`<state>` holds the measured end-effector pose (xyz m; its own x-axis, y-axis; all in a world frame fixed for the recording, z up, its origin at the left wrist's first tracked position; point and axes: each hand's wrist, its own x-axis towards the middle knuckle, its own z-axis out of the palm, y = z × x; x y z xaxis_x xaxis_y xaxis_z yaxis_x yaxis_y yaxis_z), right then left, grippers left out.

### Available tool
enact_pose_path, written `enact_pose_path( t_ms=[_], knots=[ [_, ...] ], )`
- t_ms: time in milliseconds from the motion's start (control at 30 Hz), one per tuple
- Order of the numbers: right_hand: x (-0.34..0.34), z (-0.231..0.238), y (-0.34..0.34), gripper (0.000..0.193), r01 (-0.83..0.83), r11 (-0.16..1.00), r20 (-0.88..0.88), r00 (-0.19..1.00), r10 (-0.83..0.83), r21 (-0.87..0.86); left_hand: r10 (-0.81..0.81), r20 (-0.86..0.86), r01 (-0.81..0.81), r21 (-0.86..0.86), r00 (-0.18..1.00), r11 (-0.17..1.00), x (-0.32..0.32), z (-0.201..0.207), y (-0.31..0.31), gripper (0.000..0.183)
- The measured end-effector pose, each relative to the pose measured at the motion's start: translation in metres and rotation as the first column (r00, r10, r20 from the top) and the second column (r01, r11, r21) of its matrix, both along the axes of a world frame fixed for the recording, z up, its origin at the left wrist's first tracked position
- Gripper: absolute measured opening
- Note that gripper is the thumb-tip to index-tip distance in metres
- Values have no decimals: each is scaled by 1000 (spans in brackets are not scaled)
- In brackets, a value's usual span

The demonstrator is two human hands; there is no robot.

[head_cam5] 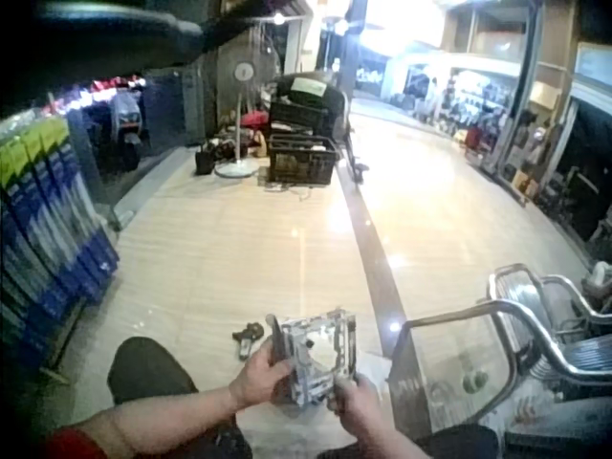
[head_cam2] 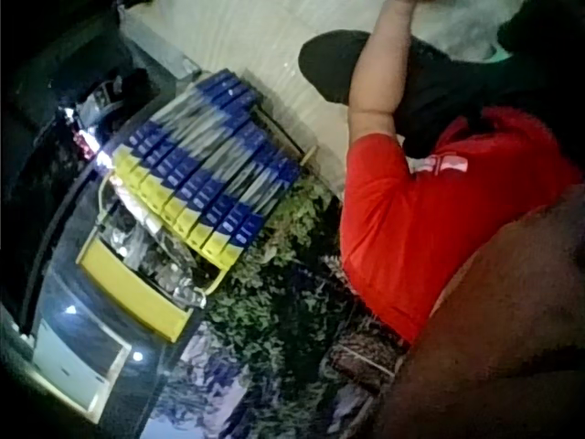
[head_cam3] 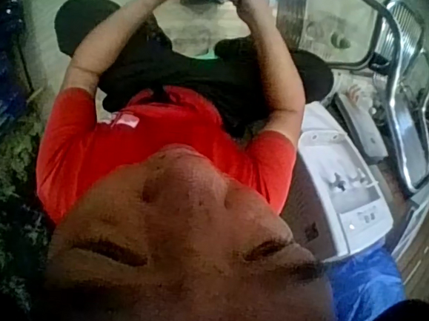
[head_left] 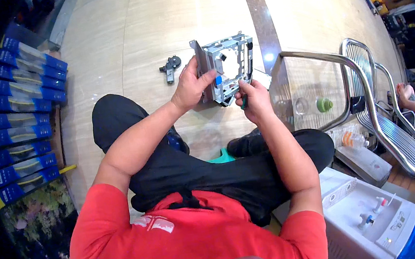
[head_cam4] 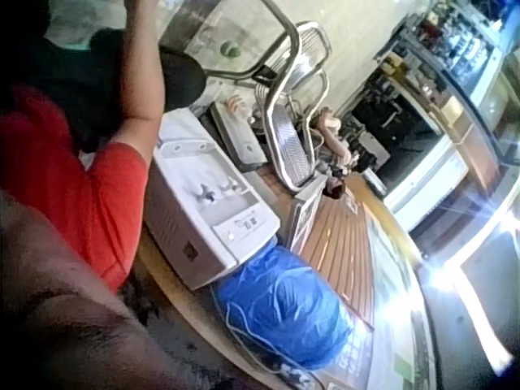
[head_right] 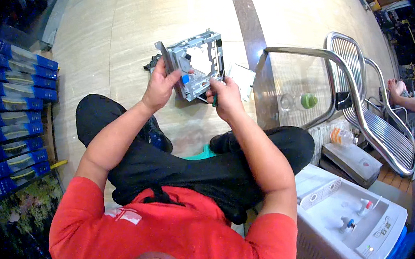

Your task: The person assembles components of a metal bracket assembly by hand, fitting metal plates and a small plastic piece together while sitting on the floor.

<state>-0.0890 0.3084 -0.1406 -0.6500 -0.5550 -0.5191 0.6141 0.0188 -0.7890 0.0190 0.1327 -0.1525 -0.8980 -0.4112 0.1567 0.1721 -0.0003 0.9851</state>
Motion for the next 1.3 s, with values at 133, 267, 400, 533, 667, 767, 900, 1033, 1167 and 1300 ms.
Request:
enact_pose_path(
  t_ms=[133, 267, 400, 533, 667, 767, 900, 1033, 1167, 1300],
  knots=[
    [0, 0, 1, 20, 6, 1000, 41, 999, -5, -9, -34, -63, 58, 423, 997, 904, -1, 9, 6, 32],
    [-1, 3, 3, 21, -8, 1000, -5, 1000, 8, -9, -51, -70, 83, 578, 996, 812, -3, 15, 3, 35],
    [0, 5, 2, 19, 11, 999, -1, 1000, -11, 31, -61, -110, 116, 608, 992, 785, -3, 12, 2, 34],
    [0, 4, 3, 22, 31, 999, -22, 999, -30, 15, -52, -95, 101, 631, 994, 769, -4, 16, 4, 31],
    [0, 1, 2, 24, 21, 999, -60, 998, -19, 43, -67, -83, 105, 623, 994, 775, -3, 14, 3, 34],
    [1, 1, 1, 26, 30, 999, -70, 997, -26, 44, -54, -94, 101, 625, 994, 774, -4, 15, 4, 32],
    [1, 5, 2, 22, 10, 997, -70, 998, -4, 74, -59, -92, 104, 635, 994, 766, -3, 17, 4, 32],
    [1, 8, 2, 21, 11, 996, -74, 997, -4, 89, -61, -82, 100, 640, 995, 762, -3, 20, 4, 32],
    [-6, 7, 4, 29, 37, 994, -110, 994, -26, 100, -48, -101, 102, 654, 994, 750, -5, 15, -1, 31],
    [-18, 21, 12, 29, 112, 990, -112, 988, -102, 89, 52, -59, 6, 713, 997, 701, -8, 11, -10, 31]
  ],
)
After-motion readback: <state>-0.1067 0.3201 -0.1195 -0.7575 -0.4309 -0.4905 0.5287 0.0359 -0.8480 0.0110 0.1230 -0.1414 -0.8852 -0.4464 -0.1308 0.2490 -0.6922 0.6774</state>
